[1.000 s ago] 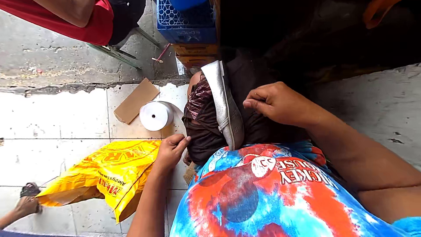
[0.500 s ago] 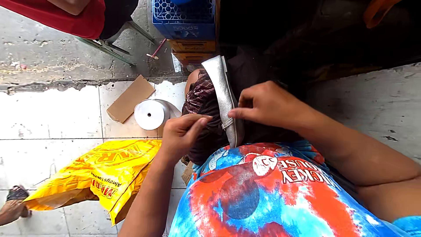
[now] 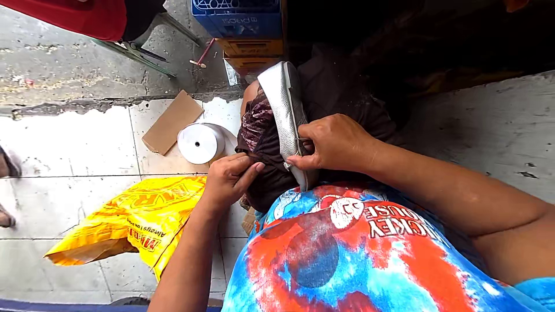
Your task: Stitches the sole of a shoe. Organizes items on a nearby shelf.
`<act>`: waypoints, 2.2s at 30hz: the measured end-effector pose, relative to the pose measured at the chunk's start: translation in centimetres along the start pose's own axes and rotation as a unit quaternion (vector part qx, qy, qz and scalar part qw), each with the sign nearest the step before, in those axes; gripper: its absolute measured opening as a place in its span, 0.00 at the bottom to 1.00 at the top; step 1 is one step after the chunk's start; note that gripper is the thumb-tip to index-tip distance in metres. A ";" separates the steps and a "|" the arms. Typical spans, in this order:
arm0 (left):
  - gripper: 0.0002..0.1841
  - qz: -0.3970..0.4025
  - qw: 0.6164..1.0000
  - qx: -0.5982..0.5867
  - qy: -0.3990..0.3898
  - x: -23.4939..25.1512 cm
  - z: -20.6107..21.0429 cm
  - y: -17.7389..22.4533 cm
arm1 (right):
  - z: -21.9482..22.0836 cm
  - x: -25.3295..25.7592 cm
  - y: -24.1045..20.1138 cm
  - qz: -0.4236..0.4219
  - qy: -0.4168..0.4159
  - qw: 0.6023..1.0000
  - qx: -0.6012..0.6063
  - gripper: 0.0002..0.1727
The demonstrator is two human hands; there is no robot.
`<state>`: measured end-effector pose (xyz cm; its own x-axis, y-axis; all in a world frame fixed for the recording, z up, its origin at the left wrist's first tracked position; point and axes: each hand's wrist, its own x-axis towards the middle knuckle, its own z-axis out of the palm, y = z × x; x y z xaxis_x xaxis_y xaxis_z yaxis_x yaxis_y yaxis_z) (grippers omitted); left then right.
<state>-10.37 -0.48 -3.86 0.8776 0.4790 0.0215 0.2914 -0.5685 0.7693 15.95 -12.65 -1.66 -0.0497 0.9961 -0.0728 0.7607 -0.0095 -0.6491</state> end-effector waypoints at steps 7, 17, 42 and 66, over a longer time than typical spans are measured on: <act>0.07 -0.332 0.927 -0.090 0.151 -3.4 -5.0 -1.9 | -5.2 -2.6 2.4 0.032 0.158 0.981 0.111 0.24; 0.21 -0.227 0.966 -0.120 0.024 7.0 0.7 7.6 | -1.4 -4.8 5.8 0.182 0.368 0.853 0.322 0.25; 0.07 -0.203 0.883 -0.424 -0.019 6.7 2.1 3.5 | -1.5 -5.6 2.7 0.002 0.060 0.979 0.196 0.22; 0.08 -0.030 0.994 -0.099 -0.038 8.0 4.2 4.9 | -7.2 -1.6 -1.8 0.104 -0.215 0.969 -0.058 0.20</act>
<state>-0.31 -2.24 -2.56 0.8892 0.4520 -0.0704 0.2700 -0.3943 0.8785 19.27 -13.64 5.08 -0.1329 0.8451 -0.5178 0.8498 -0.1718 -0.4984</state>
